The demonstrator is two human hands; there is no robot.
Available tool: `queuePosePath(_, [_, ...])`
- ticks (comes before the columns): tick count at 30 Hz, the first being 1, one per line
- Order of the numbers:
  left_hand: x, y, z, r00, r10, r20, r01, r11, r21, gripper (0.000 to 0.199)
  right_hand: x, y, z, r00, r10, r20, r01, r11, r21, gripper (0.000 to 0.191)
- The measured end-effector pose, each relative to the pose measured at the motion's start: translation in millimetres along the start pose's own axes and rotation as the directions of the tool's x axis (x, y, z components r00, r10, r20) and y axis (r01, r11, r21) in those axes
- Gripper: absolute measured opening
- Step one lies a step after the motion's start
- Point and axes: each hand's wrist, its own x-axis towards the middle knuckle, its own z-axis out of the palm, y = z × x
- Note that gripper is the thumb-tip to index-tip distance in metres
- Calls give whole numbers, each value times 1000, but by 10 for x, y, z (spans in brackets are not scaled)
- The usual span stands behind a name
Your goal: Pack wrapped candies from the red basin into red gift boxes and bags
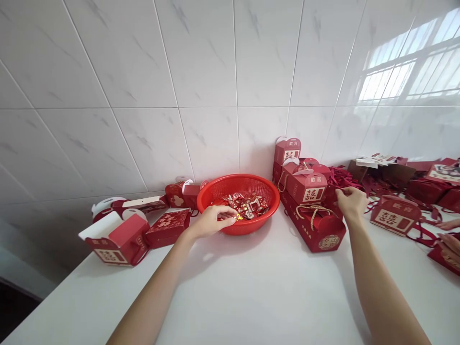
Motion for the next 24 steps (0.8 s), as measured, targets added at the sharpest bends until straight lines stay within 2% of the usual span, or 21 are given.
queuePosePath(3, [-6,8,1,1000,2,3,-2,1000,-6,33,-44,-40,25,989,133,72,-134,991,15,12])
queuePosePath(6, [-18,38,-2,1000,-5,17,6,1000,-22,31,-65,-177,-92,971,168,172,-179,983,48,18])
queuePosePath(7, [-23,46,-2,1000,-14,22,14,999,-28,31,-66,-242,-147,970,179,162,-188,981,43,20])
queuePosePath(8, [-26,51,-1,999,-23,23,24,999,-33,31,-66,-313,-205,974,203,101,-207,978,32,21])
queuePosePath(10, [-31,51,6,999,-31,19,31,999,-30,31,-67,-461,-319,988,145,-47,-142,988,64,18])
queuePosePath(12, [-29,39,13,1000,-22,20,22,1000,-19,33,-87,-599,-419,981,73,-180,-53,992,115,9])
queuePosePath(14, [-19,14,4,1000,-5,25,6,999,-45,36,-138,-715,-503,965,17,-260,34,981,189,3])
queuePosePath(16, [-5,-25,-48,1000,7,0,-7,994,-111,40,-225,-813,-574,960,-37,-277,124,945,302,10])
queuePosePath(18, [3,-84,-159,992,-3,-126,-16,989,-150,40,-337,-905,-634,965,-101,-241,198,883,425,14])
queuePosePath(19, [1,-122,-235,974,-22,-225,-10,990,-140,39,-396,-952,-660,968,-138,-210,224,852,473,15])
queuePosePath(21, [-24,-214,-407,889,-90,-450,64,995,-71,36,-509,-1042,-701,965,-199,-172,261,803,535,15])
queuePosePath(23, [-77,-320,-561,777,-169,-606,247,968,47,37,-606,-1124,-724,959,-247,-140,282,773,568,15])
queuePosePath(24, [-111,-375,-618,737,-211,-642,360,926,110,40,-648,-1159,-729,955,-270,-123,290,763,578,15])
